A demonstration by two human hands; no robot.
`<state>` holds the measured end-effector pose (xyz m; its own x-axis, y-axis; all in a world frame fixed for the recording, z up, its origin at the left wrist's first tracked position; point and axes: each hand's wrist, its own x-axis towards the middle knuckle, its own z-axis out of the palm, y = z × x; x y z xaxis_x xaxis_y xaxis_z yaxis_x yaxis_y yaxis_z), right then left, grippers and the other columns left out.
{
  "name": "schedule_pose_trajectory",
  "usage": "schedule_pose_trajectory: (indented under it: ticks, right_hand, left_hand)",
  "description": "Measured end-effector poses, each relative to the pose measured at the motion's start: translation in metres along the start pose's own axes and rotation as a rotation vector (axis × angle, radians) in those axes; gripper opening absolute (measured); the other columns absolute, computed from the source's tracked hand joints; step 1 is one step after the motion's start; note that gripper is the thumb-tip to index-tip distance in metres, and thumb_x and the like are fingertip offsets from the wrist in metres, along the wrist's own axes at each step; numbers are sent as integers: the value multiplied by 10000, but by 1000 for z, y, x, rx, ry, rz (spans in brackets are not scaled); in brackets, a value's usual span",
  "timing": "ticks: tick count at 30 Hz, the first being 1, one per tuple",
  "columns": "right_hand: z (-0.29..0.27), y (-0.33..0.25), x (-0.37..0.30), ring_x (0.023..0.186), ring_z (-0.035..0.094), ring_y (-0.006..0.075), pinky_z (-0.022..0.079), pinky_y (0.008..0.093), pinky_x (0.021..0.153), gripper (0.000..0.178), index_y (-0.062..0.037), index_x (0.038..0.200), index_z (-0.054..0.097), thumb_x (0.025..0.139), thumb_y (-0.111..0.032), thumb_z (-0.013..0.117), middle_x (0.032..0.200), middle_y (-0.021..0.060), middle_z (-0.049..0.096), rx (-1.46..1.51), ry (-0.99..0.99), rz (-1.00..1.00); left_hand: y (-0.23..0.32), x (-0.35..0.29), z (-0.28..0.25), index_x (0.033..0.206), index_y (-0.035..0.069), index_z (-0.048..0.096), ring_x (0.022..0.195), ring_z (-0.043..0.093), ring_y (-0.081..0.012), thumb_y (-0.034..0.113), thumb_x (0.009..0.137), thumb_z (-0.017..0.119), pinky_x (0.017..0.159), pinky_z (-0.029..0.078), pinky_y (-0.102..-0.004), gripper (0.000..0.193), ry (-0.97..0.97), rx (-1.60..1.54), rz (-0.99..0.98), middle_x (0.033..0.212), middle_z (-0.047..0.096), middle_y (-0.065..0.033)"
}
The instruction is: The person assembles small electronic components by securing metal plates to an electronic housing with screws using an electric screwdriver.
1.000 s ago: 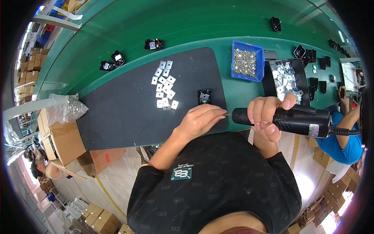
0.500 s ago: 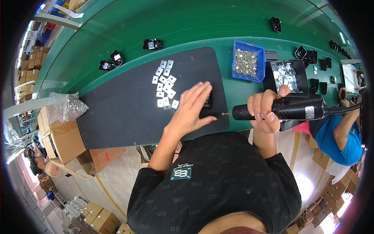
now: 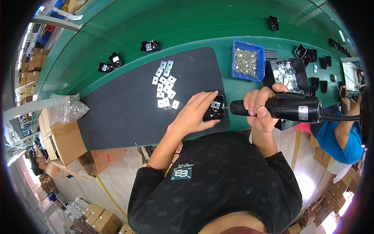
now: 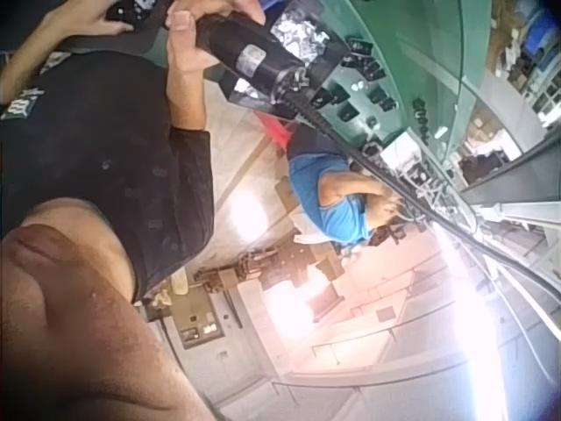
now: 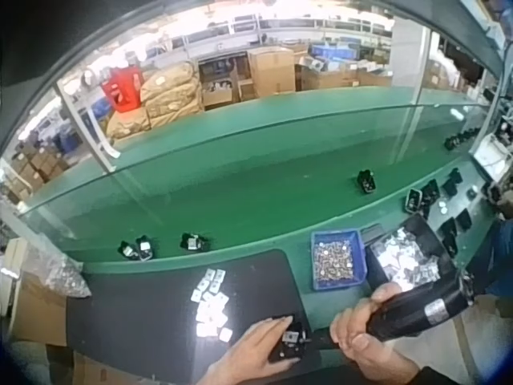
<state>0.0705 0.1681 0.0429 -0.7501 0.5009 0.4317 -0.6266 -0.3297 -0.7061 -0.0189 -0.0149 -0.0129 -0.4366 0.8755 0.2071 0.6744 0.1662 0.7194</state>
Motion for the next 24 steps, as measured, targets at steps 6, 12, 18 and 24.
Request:
schedule_pose_trajectory:
  ticks: [6,12,18,24]
  right_hand:
    - [2,3,-2,547,491,137,449,306,567,487,-86,1163,358,794,7,661,653,22,470,-43,-14,24]
    - [2,5,-2,548,487,136,456,304,564,486,-81,1156,358,790,19,661,656,23,471,-70,-25,15]
    - [0,7,-3,546,479,133,464,302,566,484,-80,1150,362,785,30,660,658,26,473,-52,-30,31]
    - [-1,10,-4,545,474,131,467,307,571,454,-82,1111,366,776,69,633,666,29,474,-58,-80,40]
  left_hand:
    - [12,2,1,1343,8,450,1072,578,-353,245,644,819,883,506,-392,826,7,-73,-27,1214,542,-197]
    - [18,5,-1,1338,8,458,1061,581,-352,249,646,816,876,505,-392,815,8,-90,-21,1201,547,-195]
    - [17,5,1,1328,3,463,1053,583,-353,248,642,815,869,505,-395,809,31,-74,4,1190,553,-190]
    - [16,5,2,1331,3,462,1049,588,-351,235,625,809,877,505,-394,820,30,-66,1,1175,565,-188]
